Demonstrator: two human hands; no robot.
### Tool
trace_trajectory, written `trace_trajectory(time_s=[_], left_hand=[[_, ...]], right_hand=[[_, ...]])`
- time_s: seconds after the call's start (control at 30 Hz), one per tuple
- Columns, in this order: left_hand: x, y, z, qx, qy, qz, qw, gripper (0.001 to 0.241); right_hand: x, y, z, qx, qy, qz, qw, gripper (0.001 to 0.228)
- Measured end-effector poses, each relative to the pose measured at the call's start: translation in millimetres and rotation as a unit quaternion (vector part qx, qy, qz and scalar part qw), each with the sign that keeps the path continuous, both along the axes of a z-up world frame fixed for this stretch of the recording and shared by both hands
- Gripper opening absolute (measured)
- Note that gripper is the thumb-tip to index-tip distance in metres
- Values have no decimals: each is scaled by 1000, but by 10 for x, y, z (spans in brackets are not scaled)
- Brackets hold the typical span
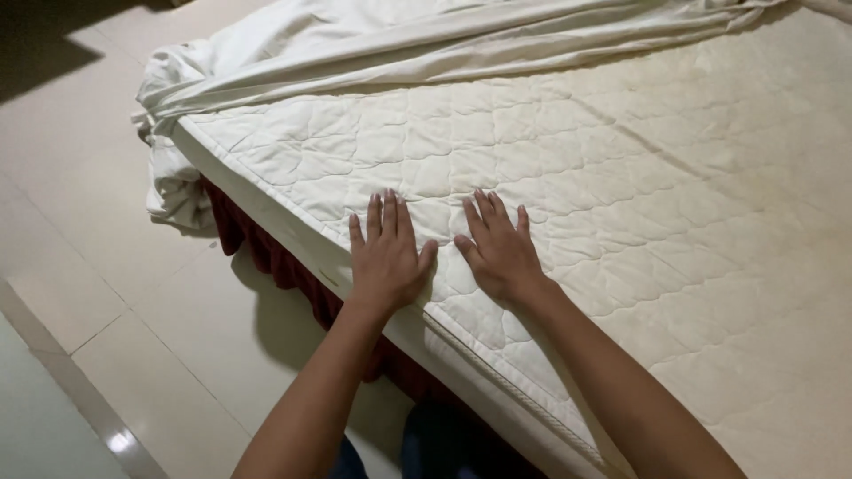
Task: The person spreads a white fitted sheet over a mattress, smoothing it out and tucking the edges under the mattress corners. They move around the bed to adjust the sheet on all sides, ensuring it is properly fitted.
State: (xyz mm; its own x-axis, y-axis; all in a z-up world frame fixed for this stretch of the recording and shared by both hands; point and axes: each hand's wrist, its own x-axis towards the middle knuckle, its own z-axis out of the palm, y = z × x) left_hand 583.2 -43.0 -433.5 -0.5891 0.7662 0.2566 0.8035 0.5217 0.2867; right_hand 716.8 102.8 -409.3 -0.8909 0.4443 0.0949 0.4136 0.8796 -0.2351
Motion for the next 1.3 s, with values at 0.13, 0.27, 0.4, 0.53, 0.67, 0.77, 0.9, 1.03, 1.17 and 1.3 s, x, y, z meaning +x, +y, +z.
trace_trajectory(time_s=[0.13, 0.27, 0.4, 0.53, 0.67, 0.77, 0.9, 1.03, 1.17, 1.3], left_hand=[[-4, 7, -47, -18, 1, 5, 1000, 88], [-28, 34, 19, -39, -8, 6, 999, 89], [-45, 27, 37, -66, -27, 3, 997, 89], [-95, 23, 168, -77, -38, 3, 996, 91], [-284, 130, 226, -103, -50, 2, 993, 91], [-440, 239, 251, -99, -51, 3, 994, 90], [-677, 447, 214, -76, -47, -3, 996, 89], [-879, 632, 181, -52, -34, -9, 998, 88], [-983, 724, 359, -35, -36, -11, 999, 86], [-1232, 899, 290, 20, -9, -12, 1000, 78]], right_hand=[[-7, -14, -3, -15, 8, -5, 1000, 69], [-44, 47, 12, 1, -1, -6, 1000, 70], [-120, 91, 1, -4, -15, -4, 1000, 72], [-294, 177, 6, 1, -38, -9, 999, 73], [-540, 303, 0, -19, -9, -12, 1000, 75], [-762, 451, -125, -4, -16, -20, 1000, 74], [-941, 538, -61, 1, -2, -11, 1000, 74], [-1134, 688, -77, 27, 0, -6, 1000, 72], [-1363, 878, -112, 7, 37, 2, 999, 72], [-1732, 1235, -346, 63, 84, 13, 994, 66]])
